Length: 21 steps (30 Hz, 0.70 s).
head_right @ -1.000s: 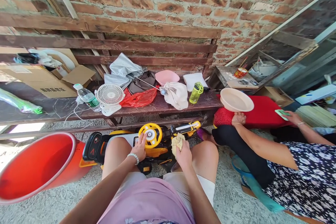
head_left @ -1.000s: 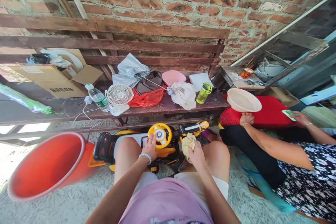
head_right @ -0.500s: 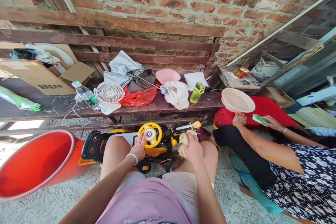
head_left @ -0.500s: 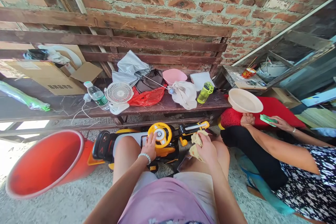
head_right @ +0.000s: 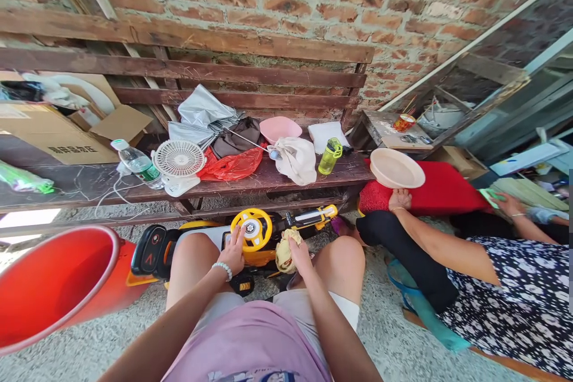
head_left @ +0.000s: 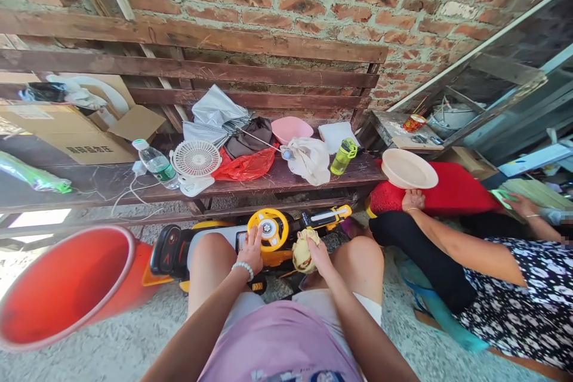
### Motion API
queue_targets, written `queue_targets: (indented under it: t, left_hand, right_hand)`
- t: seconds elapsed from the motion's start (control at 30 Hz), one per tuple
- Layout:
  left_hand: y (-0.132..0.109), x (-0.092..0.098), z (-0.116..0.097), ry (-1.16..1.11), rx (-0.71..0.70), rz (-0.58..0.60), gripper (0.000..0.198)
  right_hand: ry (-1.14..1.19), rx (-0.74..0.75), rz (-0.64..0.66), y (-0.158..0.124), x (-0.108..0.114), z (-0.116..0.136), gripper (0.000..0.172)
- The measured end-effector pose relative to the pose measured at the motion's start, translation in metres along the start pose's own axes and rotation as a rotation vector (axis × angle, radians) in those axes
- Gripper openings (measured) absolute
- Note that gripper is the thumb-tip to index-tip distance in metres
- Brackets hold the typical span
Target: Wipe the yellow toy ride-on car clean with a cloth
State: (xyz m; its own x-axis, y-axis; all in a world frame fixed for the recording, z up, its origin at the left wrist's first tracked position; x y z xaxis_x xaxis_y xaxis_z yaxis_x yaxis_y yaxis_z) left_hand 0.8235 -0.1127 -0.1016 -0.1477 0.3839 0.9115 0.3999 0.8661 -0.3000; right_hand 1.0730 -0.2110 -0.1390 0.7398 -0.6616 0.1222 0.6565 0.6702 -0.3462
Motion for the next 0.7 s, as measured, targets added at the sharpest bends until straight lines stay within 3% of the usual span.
queue_targets:
  t: [0.1,0.23,0.33,0.47,0.6,0.7]
  left_hand:
    - [0.000,0.001,0.000,0.008,-0.001,0.006,0.102]
    - [0.000,0.002,-0.001,-0.005,-0.001,0.005,0.103]
    - [-0.001,0.003,0.000,-0.017,0.009,0.018,0.104]
    - [-0.002,0.004,-0.001,-0.025,0.006,0.018,0.104]
    - [-0.001,0.003,-0.001,-0.025,-0.014,0.005,0.105]
    - [-0.002,0.004,0.000,-0.016,-0.009,0.003,0.103]
  right_hand:
    - [-0.112,-0.015,0.025,0.003,0.004,-0.005,0.052]
    - [-0.365,0.109,-0.071,0.006,0.019,0.001,0.033]
    - [-0.554,0.171,-0.140,0.003,0.030,0.007,0.029]
    - [-0.457,0.280,-0.200,-0.014,0.044,0.032,0.036]
    - [-0.386,0.556,-0.045,-0.045,0.033,0.069,0.045]
    - [-0.453,0.539,0.003,-0.052,0.021,0.068,0.050]
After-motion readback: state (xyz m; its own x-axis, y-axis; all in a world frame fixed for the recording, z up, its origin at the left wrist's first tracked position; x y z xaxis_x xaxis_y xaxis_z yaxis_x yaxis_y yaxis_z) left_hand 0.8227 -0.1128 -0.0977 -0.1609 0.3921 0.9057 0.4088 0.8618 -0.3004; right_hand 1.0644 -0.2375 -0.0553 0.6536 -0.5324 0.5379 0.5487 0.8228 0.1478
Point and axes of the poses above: each hand's wrist, its own y-axis towards the middle knuckle, its own x-axis out of the back of the hand, z = x × y, the point moved 8 cm from there along y, towards the middle knuckle, and after that the axes turned 7 degrees about -z, right-handed, at the moved point
